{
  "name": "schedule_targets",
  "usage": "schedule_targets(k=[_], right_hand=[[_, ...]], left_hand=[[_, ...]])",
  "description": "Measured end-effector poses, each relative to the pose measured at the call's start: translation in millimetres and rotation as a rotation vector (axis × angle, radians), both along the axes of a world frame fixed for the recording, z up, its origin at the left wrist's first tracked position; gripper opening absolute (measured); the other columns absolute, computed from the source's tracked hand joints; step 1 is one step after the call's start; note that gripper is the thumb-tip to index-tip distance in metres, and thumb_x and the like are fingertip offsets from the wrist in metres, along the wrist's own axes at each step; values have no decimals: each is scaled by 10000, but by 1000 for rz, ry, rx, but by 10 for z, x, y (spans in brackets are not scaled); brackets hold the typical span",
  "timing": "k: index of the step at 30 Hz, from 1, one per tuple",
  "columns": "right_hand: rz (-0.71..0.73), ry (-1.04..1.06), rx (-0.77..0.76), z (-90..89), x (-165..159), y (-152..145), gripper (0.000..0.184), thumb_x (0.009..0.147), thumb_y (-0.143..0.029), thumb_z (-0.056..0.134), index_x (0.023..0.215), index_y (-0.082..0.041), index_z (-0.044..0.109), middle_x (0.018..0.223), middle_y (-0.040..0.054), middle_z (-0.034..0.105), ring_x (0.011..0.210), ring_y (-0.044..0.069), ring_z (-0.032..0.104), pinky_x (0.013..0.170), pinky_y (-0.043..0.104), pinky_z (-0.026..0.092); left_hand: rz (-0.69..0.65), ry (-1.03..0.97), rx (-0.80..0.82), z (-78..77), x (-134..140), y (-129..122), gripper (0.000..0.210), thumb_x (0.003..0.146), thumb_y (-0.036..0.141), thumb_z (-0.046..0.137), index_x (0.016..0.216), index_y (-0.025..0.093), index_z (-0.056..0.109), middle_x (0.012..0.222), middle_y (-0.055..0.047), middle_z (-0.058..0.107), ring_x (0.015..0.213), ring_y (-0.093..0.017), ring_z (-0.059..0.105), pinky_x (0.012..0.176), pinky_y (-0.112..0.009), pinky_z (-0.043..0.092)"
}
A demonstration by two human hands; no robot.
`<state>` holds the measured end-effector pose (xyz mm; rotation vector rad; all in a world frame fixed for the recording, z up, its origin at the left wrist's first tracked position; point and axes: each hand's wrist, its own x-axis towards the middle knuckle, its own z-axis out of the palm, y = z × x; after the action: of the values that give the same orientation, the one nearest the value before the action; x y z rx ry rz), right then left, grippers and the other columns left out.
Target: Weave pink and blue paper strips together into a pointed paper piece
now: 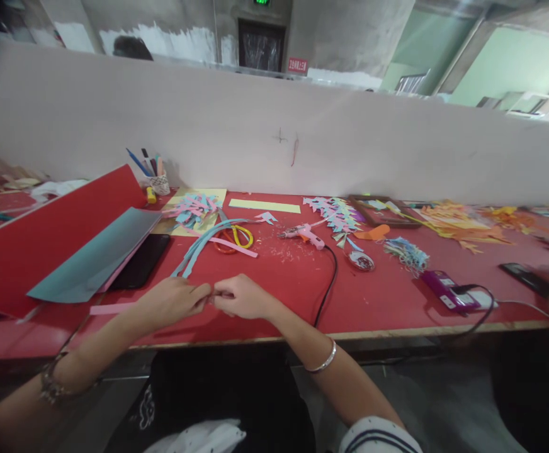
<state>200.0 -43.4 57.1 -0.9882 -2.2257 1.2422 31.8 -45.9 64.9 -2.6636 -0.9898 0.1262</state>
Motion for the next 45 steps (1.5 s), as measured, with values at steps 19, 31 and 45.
schedule_targets(k=[19, 31, 45], right_hand=[[-168, -108, 60, 146, 680, 66, 185, 712, -242, 430, 544, -164, 431, 432, -66, 385, 414, 51, 319, 429, 171, 251], [-101, -253, 518, 311, 285, 59, 111, 687, -166, 450, 601, -161, 520, 485, -63, 362, 460, 56, 295, 489, 182, 234], [-221, -326, 631, 270, 559, 150, 91, 617, -151, 433, 529, -173, 439, 461, -56, 416, 442, 55, 321, 481, 190, 210]], left_hand=[[384, 11, 57, -41, -771, 146, 220, 753, 128, 328, 673, 166, 530, 419, -16, 540, 403, -178, 542, 378, -247, 191], [65, -536, -252, 112, 191, 9, 287, 835, 298, 387, 649, 166, 562, 552, 11, 552, 546, -122, 483, 604, -248, 360], [181, -763, -601, 187, -86, 25, 317, 803, 360, 347, 667, 157, 550, 582, 28, 544, 533, -92, 456, 494, -174, 328]])
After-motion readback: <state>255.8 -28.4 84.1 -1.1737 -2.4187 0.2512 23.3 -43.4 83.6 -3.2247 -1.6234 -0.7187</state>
